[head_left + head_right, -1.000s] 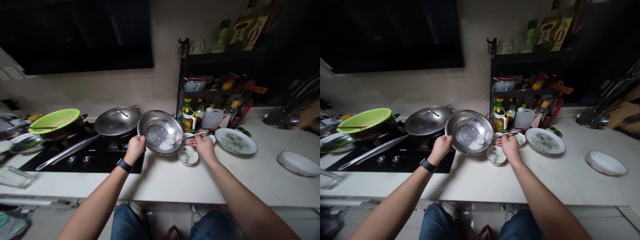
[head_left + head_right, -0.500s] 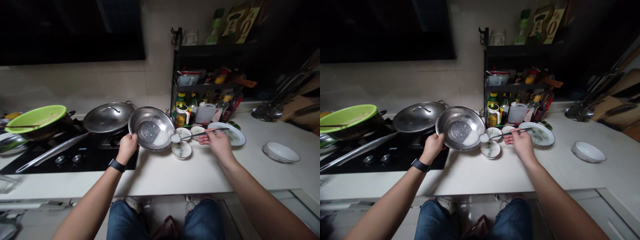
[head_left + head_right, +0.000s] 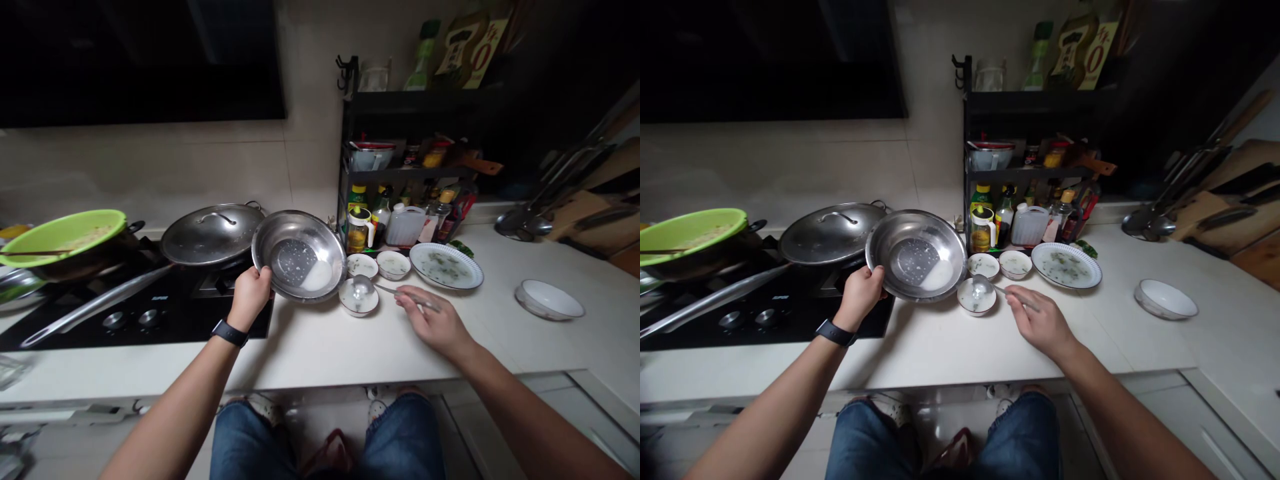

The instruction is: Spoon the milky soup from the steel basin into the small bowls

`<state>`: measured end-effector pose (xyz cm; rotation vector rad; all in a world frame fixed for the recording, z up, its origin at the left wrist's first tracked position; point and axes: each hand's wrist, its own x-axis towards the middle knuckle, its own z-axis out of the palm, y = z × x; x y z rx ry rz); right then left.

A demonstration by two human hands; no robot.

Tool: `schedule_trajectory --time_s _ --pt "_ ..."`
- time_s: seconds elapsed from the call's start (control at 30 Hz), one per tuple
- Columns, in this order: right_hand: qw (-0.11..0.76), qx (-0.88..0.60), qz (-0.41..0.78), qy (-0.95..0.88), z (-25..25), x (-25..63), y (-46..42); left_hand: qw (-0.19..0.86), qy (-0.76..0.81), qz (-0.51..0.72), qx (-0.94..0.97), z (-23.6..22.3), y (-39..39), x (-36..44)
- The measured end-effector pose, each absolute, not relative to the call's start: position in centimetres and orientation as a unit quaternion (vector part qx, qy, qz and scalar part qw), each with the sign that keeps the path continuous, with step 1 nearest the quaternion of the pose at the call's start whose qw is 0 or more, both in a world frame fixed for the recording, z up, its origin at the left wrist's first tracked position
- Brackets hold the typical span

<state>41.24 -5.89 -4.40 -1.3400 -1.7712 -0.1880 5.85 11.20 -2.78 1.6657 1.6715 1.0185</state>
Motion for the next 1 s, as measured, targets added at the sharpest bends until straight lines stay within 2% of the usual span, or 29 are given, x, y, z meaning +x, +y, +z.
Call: schedule_trajectory --time_s 0.13,0.27,0.53,0.67,0.77,1.0 --pt "0.416 -0.439 -0.168 -0.779 -3.1 40.2 -5.9 0.273 0.615 0.385 0.632 -2.8 11.0 6.1" --pt "0.465 -0.454 -0.148 -0.745 -2.8 38.6 -2.9 0.277 0.610 0.390 0.631 -2.7 10.7 6.4" --pt "0.493 -0.557 0.041 -0.667 -4.6 35.9 3.3 0.277 0.601 0.387 0.642 -2.7 10.5 6.7" --pt "0.578 -0.623 0.212 -0.483 -4.1 35.2 4.4 0.275 0.602 0.390 0.640 -2.5 10.6 6.7" --pt "0.624 -0.620 0.324 -0.349 -3.2 34.9 4.9 0.285 0.604 0.394 0.632 -2.2 10.6 6.6" --pt "0.637 -0.607 0.365 -0.303 -1.6 35.6 3.9 0.285 0.608 0.397 0.626 -2.0 10.6 6.2"
